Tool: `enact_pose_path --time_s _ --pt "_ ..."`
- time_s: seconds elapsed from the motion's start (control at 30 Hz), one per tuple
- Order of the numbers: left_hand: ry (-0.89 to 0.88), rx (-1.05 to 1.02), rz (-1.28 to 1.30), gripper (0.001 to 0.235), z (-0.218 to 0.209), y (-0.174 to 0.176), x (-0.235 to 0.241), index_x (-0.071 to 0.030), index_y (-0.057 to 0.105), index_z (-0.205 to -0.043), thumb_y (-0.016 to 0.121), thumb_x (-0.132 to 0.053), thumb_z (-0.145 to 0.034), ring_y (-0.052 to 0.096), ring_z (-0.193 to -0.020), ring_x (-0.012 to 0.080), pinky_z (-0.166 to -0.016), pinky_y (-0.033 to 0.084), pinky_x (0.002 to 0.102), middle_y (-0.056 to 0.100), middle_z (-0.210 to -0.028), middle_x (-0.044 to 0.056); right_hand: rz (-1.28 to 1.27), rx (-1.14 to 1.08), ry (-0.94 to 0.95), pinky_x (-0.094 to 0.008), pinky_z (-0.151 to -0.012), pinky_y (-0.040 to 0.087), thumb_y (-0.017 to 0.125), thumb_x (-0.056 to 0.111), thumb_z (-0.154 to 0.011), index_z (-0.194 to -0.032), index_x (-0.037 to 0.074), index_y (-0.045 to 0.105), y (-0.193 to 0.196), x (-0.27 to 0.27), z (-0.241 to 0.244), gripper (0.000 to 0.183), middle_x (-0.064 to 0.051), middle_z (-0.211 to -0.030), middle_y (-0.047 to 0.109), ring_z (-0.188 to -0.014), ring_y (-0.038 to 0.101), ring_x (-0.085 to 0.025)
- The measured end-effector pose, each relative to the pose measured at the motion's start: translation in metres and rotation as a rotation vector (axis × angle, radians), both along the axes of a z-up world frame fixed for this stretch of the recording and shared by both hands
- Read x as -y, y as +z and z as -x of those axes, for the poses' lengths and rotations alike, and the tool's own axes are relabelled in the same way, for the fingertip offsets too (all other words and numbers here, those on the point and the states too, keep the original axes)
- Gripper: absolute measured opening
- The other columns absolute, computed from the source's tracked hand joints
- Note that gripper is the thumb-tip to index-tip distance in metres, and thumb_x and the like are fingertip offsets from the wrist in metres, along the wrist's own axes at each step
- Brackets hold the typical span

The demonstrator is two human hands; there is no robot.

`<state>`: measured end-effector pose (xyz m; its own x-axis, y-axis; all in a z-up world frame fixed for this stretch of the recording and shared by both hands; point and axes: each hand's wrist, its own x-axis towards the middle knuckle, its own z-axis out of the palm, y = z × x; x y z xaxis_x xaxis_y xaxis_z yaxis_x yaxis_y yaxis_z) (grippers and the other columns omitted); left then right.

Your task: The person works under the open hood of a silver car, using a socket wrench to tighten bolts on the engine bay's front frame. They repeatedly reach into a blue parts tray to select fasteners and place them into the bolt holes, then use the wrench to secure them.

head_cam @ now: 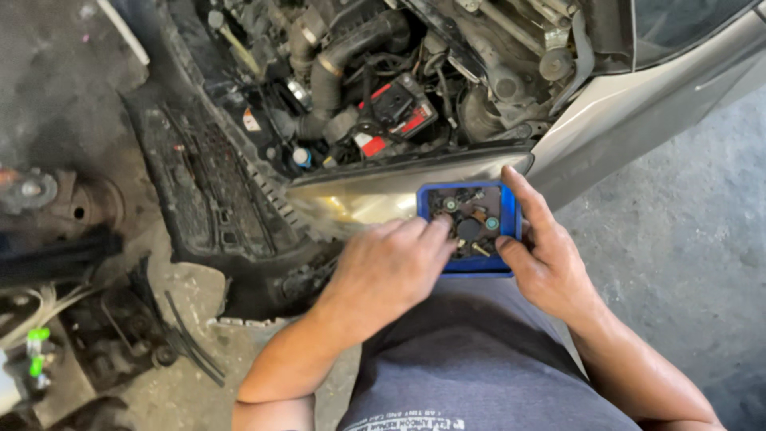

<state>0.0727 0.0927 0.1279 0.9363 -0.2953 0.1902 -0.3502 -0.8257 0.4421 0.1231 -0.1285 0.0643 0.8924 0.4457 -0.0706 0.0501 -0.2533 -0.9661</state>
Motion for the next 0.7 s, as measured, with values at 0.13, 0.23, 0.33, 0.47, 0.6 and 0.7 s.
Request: enact_pose_path --time_s 0.13,0.23,0.33,0.47,0.6,0.7 --pt "0.049 -0.06 -0.075 0.04 0.005 -0.007 0.019 0.001 0.066 -0.122 0.067 -0.025 -0.092 0.068 -0.071 0.0305 -0.061 0.054 0.043 0.065 -0.075 0.011 -0.03 -0.031 0.055 -0.031 -0.102 0.048 0.052 -0.013 -0.087 -0.161 0.005 0.03 -0.001 0.008 -0.006 0.079 -0.014 -0.149 0.053 -0.126 0.056 -0.016" --pt "-0.017 -0.226 -0.039 0.022 0.011 -0.011 0.025 -0.008 0.071 -0.104 0.068 -0.028 -0.095 0.068 -0.073 0.0312 -0.064 0.054 0.045 0.066 -0.076 0.01 -0.008 -0.017 0.103 -0.03 -0.103 0.047 0.052 -0.014 -0.087 -0.16 0.005 0.031 -0.003 0.016 -0.011 0.079 -0.014 -0.148 0.054 -0.126 0.056 -0.016" --pt "0.001 -0.234 -0.014 0.022 0.022 -0.012 0.031 -0.009 0.072 -0.1 0.068 -0.03 -0.095 0.068 -0.073 0.03 -0.065 0.054 0.045 0.066 -0.076 0.009 -0.066 -0.029 0.14 -0.031 -0.103 0.047 0.05 -0.015 -0.087 -0.16 0.003 0.03 -0.006 0.024 -0.017 0.078 -0.014 -0.151 0.052 -0.127 0.055 -0.016" --pt "0.09 -0.17 0.034 0.025 0.033 -0.01 0.038 -0.008 0.073 -0.107 0.068 -0.029 -0.093 0.069 -0.074 0.0319 -0.066 0.055 0.045 0.07 -0.081 0.01 -0.102 -0.075 0.187 -0.03 -0.103 0.047 0.051 -0.014 -0.089 -0.161 0.004 0.029 -0.01 0.034 -0.024 0.078 -0.013 -0.143 0.057 -0.123 0.057 -0.015" --pt "0.206 -0.208 0.077 0.025 0.04 -0.005 0.046 -0.009 0.073 -0.109 0.067 -0.028 -0.094 0.071 -0.077 0.033 -0.065 0.055 0.045 0.073 -0.086 0.011 -0.064 -0.074 0.23 -0.03 -0.102 0.047 0.052 -0.013 -0.088 -0.162 0.006 0.03 -0.009 0.043 -0.033 0.079 -0.013 -0.141 0.058 -0.122 0.057 -0.016" --pt "0.268 -0.233 0.094 0.025 0.043 -0.004 0.057 -0.009 0.072 -0.11 0.066 -0.027 -0.094 0.071 -0.078 0.0336 -0.065 0.055 0.046 0.074 -0.087 0.011 -0.059 -0.058 0.287 -0.03 -0.102 0.047 0.052 -0.013 -0.088 -0.161 0.005 0.029 -0.009 0.049 -0.038 0.078 -0.013 -0.145 0.056 -0.124 0.057 -0.016"
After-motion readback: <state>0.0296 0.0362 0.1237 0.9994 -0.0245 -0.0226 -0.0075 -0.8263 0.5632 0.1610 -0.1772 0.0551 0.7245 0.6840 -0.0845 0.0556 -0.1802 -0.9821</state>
